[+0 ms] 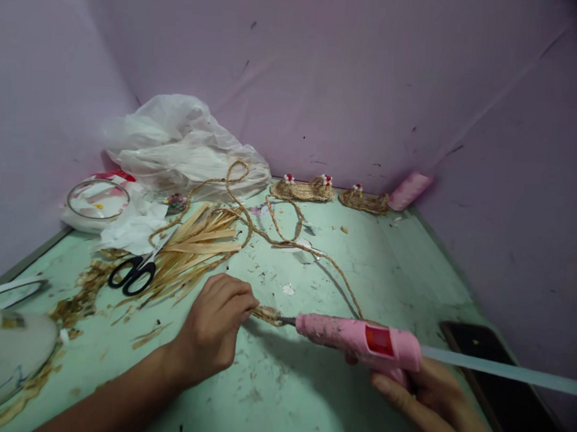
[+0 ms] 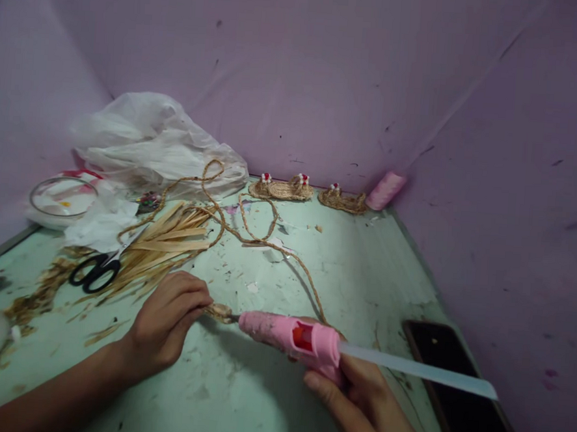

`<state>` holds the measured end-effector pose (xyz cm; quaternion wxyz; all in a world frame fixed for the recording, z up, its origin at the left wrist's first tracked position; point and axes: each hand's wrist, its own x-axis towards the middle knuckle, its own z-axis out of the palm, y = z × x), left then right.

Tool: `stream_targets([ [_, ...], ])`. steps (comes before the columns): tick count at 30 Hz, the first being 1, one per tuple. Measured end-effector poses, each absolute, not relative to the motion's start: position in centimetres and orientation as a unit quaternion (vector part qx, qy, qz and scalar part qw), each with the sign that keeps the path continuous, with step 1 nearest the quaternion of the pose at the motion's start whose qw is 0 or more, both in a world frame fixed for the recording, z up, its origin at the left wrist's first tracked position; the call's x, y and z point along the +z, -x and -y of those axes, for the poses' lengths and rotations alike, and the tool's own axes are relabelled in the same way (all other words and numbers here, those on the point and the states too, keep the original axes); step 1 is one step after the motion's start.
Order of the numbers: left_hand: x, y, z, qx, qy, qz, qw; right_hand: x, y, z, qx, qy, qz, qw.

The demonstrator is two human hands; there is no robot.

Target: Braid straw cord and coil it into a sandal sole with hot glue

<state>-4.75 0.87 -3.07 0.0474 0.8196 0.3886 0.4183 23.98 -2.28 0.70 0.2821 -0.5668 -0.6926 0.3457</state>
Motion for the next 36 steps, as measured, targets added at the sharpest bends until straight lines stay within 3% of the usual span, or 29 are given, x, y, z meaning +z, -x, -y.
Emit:
stream_targets([
  [36,-3.22,4.82,-0.71,0.425,-0.816,-0.388,0.052,0.15,-24.53,1.83,0.356,0.562,0.704,0.249],
])
